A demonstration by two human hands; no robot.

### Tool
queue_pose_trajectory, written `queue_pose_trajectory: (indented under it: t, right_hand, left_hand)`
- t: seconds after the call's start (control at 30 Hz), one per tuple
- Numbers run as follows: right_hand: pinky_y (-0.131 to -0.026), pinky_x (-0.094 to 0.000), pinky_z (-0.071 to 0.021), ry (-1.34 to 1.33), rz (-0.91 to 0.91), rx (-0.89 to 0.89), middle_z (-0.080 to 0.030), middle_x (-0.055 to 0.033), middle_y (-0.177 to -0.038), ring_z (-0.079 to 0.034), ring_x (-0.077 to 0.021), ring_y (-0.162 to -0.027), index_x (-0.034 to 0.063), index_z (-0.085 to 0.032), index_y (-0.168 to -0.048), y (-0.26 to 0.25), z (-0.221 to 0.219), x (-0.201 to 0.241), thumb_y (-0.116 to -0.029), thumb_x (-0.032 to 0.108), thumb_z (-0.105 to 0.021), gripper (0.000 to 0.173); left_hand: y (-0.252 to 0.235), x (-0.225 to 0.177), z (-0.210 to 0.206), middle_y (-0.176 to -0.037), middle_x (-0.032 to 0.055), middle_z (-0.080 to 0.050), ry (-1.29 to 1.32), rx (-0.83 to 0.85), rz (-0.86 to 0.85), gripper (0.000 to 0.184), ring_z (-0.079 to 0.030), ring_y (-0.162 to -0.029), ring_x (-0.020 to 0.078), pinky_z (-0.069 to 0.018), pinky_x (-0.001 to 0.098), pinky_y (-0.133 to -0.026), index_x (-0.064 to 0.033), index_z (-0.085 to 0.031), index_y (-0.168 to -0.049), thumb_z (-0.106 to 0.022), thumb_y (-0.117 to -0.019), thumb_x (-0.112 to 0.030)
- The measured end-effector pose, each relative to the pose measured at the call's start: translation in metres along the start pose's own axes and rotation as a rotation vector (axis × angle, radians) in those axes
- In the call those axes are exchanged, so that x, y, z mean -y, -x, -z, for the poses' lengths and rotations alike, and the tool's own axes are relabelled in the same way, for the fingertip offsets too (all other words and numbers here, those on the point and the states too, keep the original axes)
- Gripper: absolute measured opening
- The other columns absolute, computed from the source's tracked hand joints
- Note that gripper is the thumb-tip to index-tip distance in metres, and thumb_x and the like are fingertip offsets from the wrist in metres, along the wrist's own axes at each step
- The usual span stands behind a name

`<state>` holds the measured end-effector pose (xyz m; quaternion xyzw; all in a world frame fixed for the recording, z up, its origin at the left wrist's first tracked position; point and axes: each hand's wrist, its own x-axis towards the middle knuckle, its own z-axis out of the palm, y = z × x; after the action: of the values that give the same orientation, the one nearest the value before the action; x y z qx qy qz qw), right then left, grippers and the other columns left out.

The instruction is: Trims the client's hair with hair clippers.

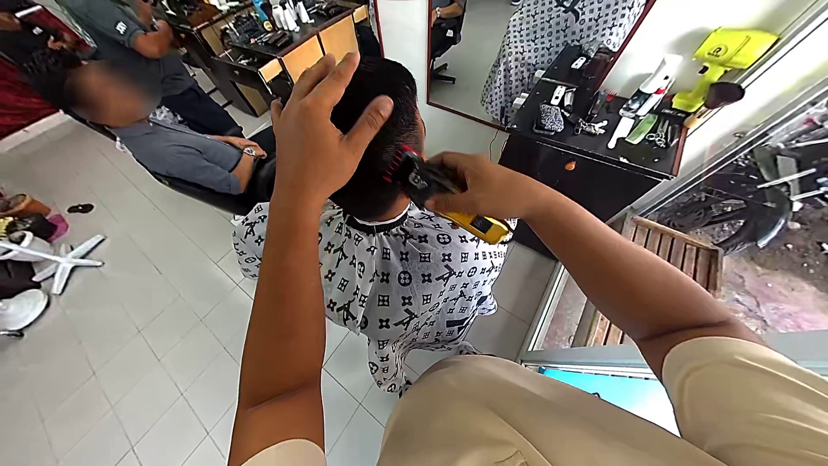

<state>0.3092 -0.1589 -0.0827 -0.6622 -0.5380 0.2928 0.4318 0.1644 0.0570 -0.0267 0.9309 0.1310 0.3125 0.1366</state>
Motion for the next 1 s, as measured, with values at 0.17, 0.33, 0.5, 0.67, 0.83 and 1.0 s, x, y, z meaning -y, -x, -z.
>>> queue_pose_trajectory:
  t: [0.17,0.33,0.5,0.67,0.83,1.0]
  right_hand:
    - [-0.074,-0.0305,-0.0606,-0.006,-0.161,-0.045,-0.068,-0.008,-0.107,-0.069,-0.0122,-0.084,0.0066,-0.053,-0.135,0.008,-0.014,-0.008,-0.0928,0.029,-0.077,0.053]
    - [-0.088,-0.032,-0.0572,0.16,-0.027,-0.112,-0.067,-0.0072,-0.115,-0.067,-0.0106,-0.099,0.0073,-0.051,-0.14,-0.002,-0.036,0.025,-0.0901,0.036,-0.078,0.063]
    - [-0.088,-0.0378,-0.0569,0.221,-0.036,-0.167,-0.067,-0.0103,-0.115,-0.067,-0.0157,-0.099,0.0067,-0.05,-0.139,0.003,-0.048,0.011,-0.0904,0.032,-0.078,0.062]
    - [-0.074,-0.0308,-0.062,-0.043,-0.198,-0.206,-0.068,-0.0085,-0.107,-0.07,-0.0126,-0.084,0.0061,-0.053,-0.135,0.011,-0.055,0.005,-0.093,0.028,-0.076,0.053]
    - [-0.094,-0.0353,-0.0555,0.197,-0.005,-0.264,-0.066,-0.0091,-0.12,-0.066,-0.0136,-0.106,0.0065,-0.048,-0.142,-0.001,-0.071,0.024,-0.0898,0.034,-0.078,0.066]
    - [-0.083,-0.0349,-0.059,-0.02,-0.168,-0.236,-0.067,-0.0107,-0.112,-0.068,-0.0152,-0.092,0.0055,-0.051,-0.137,0.006,-0.068,-0.006,-0.0926,0.029,-0.077,0.056]
  left_hand:
    - [0.007,0.024,0.005,-0.156,0.0041,-0.051,0.004,0.034,-0.083,0.064,-0.043,-0.148,0.0237,-0.0234,0.0671,-0.118,-0.0261,-0.054,-0.151,-0.046,-0.101,-0.064]
    - [0.01,0.026,-0.008,-0.15,0.0058,-0.057,-0.003,-0.051,-0.167,0.065,-0.049,-0.142,0.0242,-0.031,0.0597,-0.115,-0.0223,-0.059,-0.147,-0.055,-0.097,-0.064]
    - [0.008,0.031,-0.012,-0.146,0.0075,-0.06,0.038,-0.099,-0.22,0.064,-0.053,-0.137,0.0243,-0.0338,0.0559,-0.113,-0.0195,-0.061,-0.145,-0.057,-0.0973,-0.062]
    - [0.005,0.037,-0.015,-0.142,0.0085,-0.062,0.041,-0.1,-0.248,0.062,-0.054,-0.134,0.0248,-0.0353,0.0541,-0.112,-0.0198,-0.063,-0.143,-0.057,-0.0975,-0.062]
    - [0.004,0.035,-0.013,-0.143,0.0103,-0.061,0.026,-0.078,-0.257,0.064,-0.053,-0.135,0.027,-0.0351,0.0558,-0.111,-0.0183,-0.062,-0.144,-0.056,-0.0977,-0.062]
    - [0.003,0.035,-0.013,-0.141,0.0099,-0.062,0.013,-0.107,-0.265,0.065,-0.055,-0.133,0.0268,-0.0352,0.0566,-0.112,-0.0182,-0.063,-0.142,-0.057,-0.0966,-0.064]
